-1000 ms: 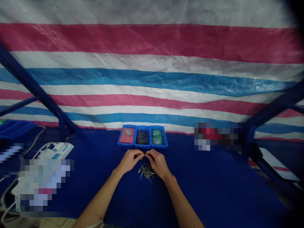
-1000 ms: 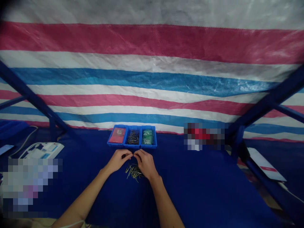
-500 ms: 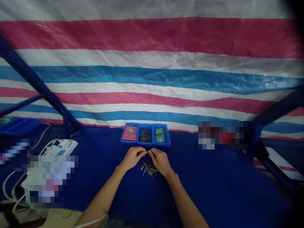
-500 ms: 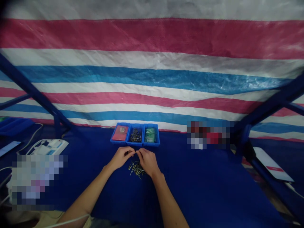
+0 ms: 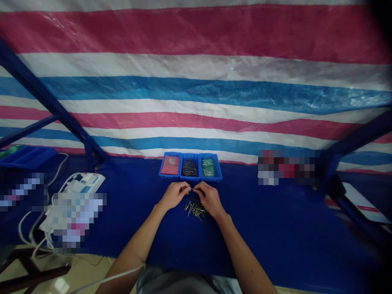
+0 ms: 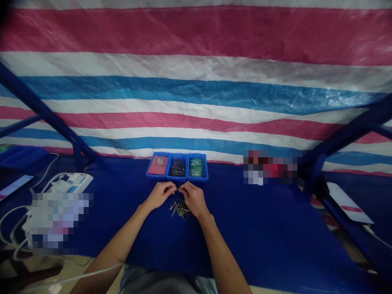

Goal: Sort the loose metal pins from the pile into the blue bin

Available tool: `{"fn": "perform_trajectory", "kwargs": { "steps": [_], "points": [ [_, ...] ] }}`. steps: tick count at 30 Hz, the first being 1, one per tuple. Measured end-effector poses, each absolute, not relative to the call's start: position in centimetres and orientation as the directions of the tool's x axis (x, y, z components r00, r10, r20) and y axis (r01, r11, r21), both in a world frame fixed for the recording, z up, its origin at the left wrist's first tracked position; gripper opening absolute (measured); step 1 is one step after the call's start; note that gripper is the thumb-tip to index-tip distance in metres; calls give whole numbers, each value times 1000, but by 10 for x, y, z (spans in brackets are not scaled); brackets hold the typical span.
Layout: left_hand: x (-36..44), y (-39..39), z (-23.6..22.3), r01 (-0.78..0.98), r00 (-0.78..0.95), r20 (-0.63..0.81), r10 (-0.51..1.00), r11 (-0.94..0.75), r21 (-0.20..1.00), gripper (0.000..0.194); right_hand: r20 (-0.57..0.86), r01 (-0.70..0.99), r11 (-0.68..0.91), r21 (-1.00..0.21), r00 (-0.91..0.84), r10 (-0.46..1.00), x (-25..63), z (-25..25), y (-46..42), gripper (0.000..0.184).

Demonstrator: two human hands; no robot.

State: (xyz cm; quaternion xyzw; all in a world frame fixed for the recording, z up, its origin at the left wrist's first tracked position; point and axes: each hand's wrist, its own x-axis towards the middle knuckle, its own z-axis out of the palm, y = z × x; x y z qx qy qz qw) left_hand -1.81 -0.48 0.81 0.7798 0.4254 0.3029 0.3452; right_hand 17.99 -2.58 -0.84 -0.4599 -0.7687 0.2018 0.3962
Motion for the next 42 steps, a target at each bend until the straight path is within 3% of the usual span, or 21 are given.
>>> {"fn": "perform_trajectory", "kwargs": {
  "steps": [19,42],
  "points": [
    [-19,-7,15,517,467,142,873,-399,757,37,418,567,473,-674,-234,878,180,-7,-25,16],
    [-19,-7,14,481,452,134,882,-367,797,35,404,581,466,-667,-243,882,182,-6,-26,16]
  ]
}}
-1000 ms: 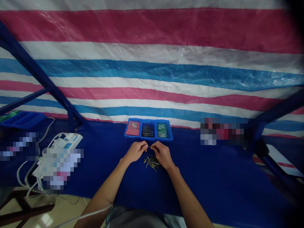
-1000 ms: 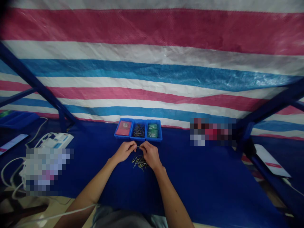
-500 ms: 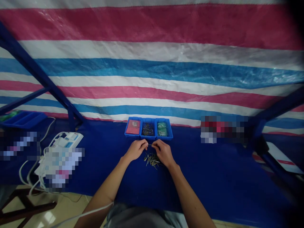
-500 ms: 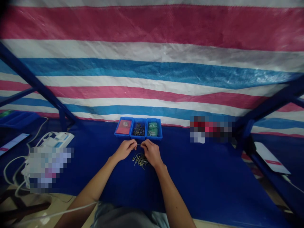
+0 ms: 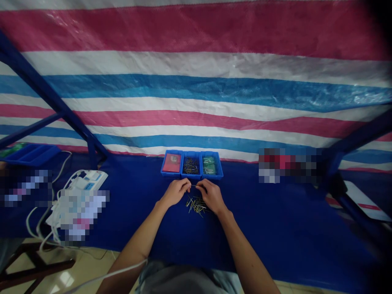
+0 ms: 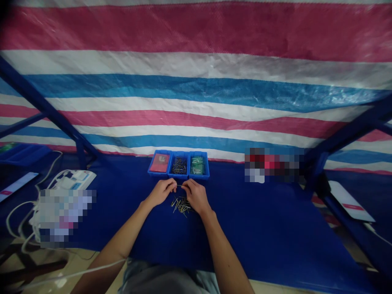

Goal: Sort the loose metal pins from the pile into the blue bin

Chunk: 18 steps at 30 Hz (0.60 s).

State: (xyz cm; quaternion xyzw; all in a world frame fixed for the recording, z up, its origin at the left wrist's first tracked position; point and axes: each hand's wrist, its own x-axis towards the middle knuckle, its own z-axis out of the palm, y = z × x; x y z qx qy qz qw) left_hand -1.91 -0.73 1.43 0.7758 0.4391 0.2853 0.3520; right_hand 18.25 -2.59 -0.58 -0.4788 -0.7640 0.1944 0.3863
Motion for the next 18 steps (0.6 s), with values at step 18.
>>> {"fn": "perform_trajectory", "kwargs": {
  "steps": [18],
  "points": [
    [-19,-7,14,463,437,162,885,-376,803,33,378,613,466,-638,-278,883,184,-5,-26,26]
  ]
}}
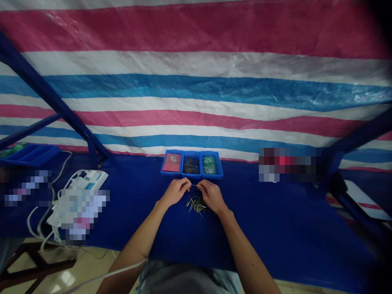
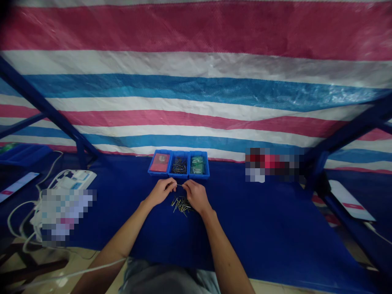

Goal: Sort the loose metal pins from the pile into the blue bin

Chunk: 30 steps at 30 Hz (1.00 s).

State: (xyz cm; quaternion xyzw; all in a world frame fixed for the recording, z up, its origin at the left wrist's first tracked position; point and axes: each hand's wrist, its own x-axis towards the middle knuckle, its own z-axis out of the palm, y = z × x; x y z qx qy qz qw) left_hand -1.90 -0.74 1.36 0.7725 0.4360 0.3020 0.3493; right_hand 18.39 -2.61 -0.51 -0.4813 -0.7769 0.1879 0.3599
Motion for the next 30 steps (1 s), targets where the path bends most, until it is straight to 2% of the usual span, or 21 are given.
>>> {"fn": "perform_trajectory", "kwargs": {
  "steps": [30],
  "points": [
    [-21,-7,9,433,476,179,861,-406,804,29,440,502,506,-701,-254,861,179,-5,-28,11]
  ]
}}
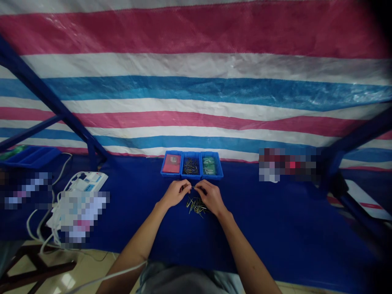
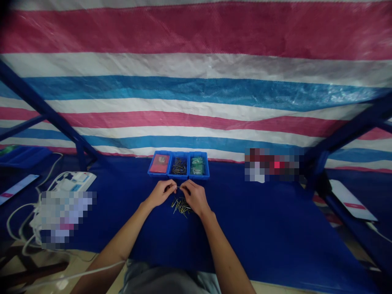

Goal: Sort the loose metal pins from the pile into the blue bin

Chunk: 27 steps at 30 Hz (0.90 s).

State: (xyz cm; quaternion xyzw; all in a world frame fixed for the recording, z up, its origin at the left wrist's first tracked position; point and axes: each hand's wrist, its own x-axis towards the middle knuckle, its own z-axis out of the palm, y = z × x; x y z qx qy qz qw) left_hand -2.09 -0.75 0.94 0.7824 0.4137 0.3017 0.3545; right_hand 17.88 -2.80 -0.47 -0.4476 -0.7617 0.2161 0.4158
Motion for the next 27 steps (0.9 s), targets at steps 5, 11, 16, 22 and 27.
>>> {"fn": "perform_trajectory", "kwargs": {
  "steps": [5,11,16,22,27],
  "points": [
    [-20,-8,10,444,487,175,856,-414,794,21,441,503,517,-693,-271,855,176,-5,-29,11],
    [-20,-8,10,437,483,186,855,-419,796,20,438,516,513,-686,-270,858,176,-3,-29,12],
    [-20,-8,10,424,474,180,862,-403,811,20,429,541,505,-672,-271,862,178,-1,-30,12],
    [-20,-8,11,401,457,193,868,-395,827,22,429,558,507,-657,-275,860,180,0,-30,13],
    [-21,-5,9,368,406,223,886,-382,848,25,436,567,504,-652,-263,861,182,1,-30,16]
  ]
}}
